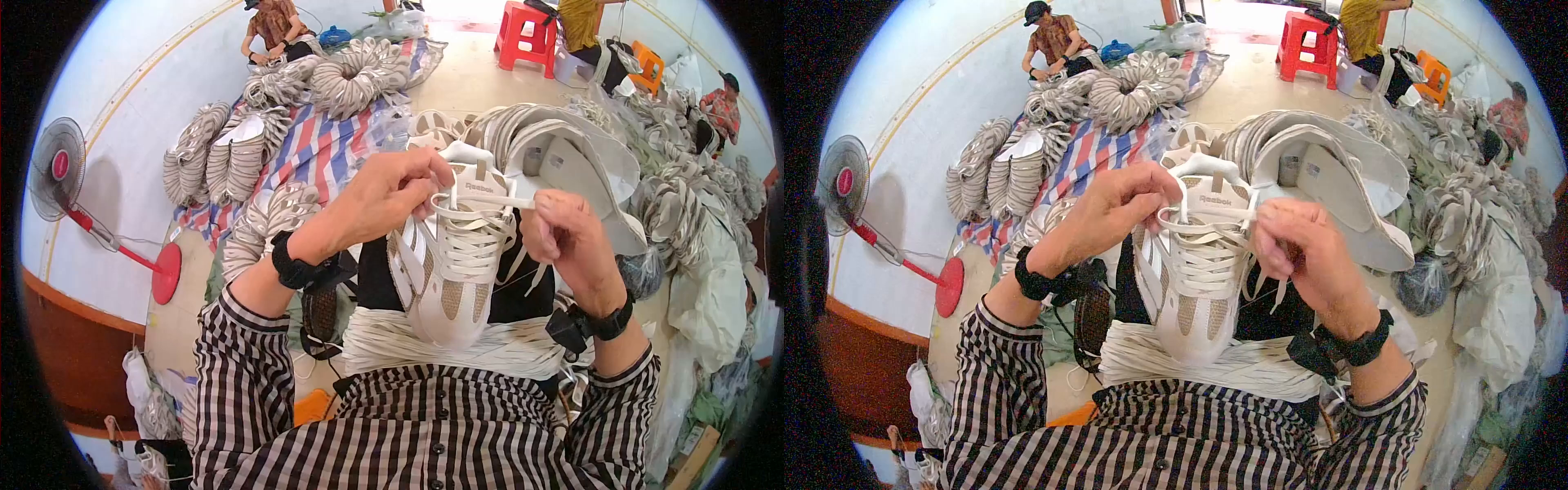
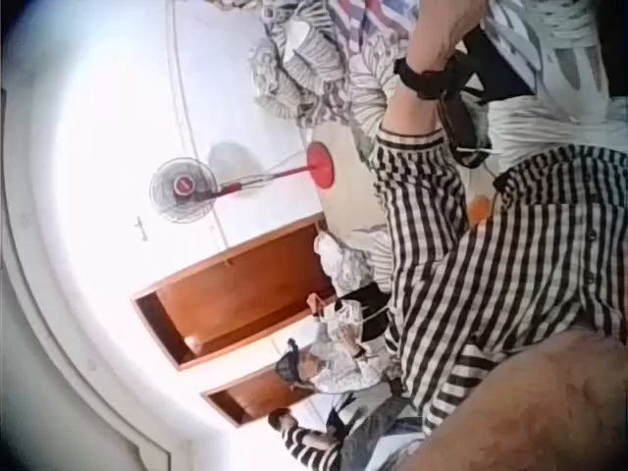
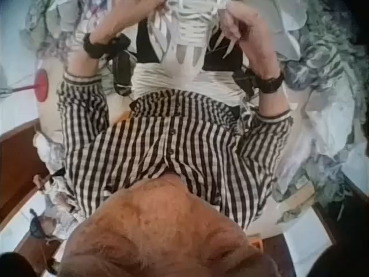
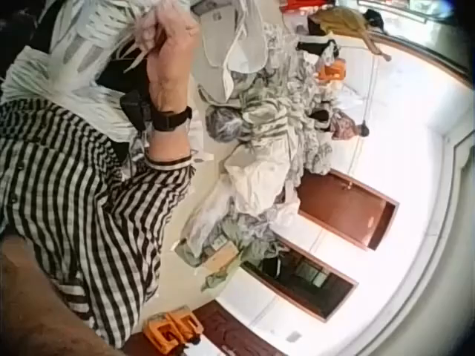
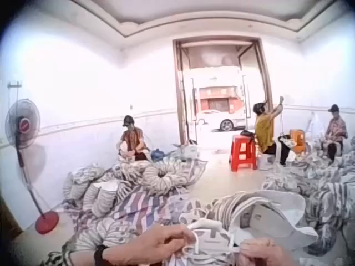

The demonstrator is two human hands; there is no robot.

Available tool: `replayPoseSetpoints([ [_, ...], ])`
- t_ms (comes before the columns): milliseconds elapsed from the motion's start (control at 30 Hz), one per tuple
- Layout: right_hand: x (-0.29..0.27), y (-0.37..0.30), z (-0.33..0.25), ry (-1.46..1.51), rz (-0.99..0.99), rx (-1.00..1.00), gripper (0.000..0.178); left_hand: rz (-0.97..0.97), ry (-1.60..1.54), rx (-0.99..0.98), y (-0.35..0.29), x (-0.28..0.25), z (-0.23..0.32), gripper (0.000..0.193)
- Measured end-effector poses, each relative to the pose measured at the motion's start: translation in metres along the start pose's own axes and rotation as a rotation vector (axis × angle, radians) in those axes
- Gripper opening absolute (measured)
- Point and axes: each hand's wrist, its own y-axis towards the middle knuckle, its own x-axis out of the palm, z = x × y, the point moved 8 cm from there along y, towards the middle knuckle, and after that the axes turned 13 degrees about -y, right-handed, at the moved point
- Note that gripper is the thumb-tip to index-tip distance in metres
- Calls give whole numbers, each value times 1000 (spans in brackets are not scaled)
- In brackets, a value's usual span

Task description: The recorder is threading laces into a white athletic shoe.

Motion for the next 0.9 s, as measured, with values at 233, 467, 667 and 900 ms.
replayPoseSetpoints([
  [233,-7,11,4,183,99,-12,31,91,321,264,-7,-7,29,11],
  [467,7,-5,-4,15,78,-13,34,-5,612,291,4,15,33,12],
  [667,38,-33,-20,-305,-16,41,37,-79,243,25,14,12,13,17],
  [900,-12,-10,-11,157,212,-94,36,23,96,-69,22,5,-4,22],
])
